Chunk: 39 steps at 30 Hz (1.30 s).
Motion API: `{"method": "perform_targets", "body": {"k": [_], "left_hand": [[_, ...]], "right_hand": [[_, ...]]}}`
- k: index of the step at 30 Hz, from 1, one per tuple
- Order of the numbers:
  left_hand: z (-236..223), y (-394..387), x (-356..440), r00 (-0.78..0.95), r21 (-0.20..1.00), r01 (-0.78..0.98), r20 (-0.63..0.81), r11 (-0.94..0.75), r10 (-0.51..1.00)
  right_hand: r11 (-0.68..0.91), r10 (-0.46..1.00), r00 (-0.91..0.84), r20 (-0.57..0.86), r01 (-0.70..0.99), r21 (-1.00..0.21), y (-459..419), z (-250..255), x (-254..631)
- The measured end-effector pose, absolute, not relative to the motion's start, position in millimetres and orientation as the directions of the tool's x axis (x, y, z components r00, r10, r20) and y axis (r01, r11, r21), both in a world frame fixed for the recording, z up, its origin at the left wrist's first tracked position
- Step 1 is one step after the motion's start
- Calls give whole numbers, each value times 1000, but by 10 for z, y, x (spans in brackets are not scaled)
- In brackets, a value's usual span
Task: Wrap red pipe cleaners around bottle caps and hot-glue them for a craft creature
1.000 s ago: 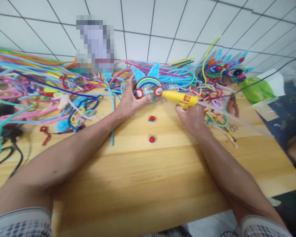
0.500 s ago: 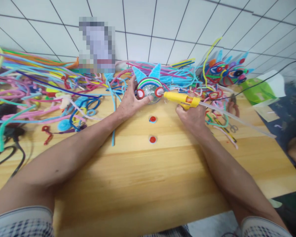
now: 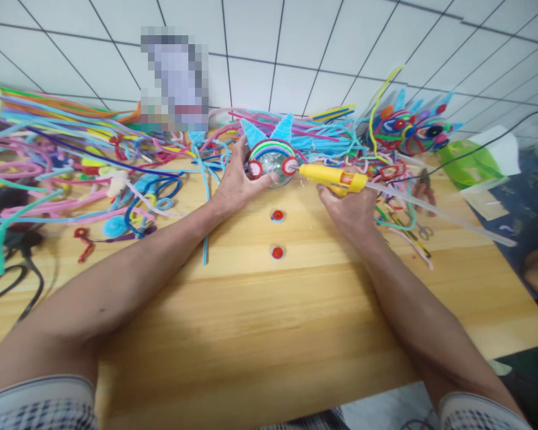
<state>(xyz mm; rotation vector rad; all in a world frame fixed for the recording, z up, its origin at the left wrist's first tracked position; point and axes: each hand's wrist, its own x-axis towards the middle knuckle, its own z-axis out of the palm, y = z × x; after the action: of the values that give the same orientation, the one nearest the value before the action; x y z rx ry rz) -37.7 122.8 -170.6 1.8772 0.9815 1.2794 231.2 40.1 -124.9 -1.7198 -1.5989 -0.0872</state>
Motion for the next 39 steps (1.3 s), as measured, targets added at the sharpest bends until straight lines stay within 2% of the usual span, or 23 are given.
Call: {"method": "perform_targets", "body": {"k": [6, 21, 39], "left_hand": [[-1727, 1249, -378, 245, 830, 218, 462, -513, 852], [-1701, 1232, -373, 247, 836, 227, 447, -500, 860], [-1753, 1274, -386, 264, 788, 255, 500, -560, 825]], "right_hand": [[-3, 827, 248, 505, 900, -437, 387, -1158, 2267], [-12, 820, 215, 531, 933, -359, 419, -1248, 2341], [-72, 870, 224, 438, 939, -337, 387, -1162, 2331]]}}
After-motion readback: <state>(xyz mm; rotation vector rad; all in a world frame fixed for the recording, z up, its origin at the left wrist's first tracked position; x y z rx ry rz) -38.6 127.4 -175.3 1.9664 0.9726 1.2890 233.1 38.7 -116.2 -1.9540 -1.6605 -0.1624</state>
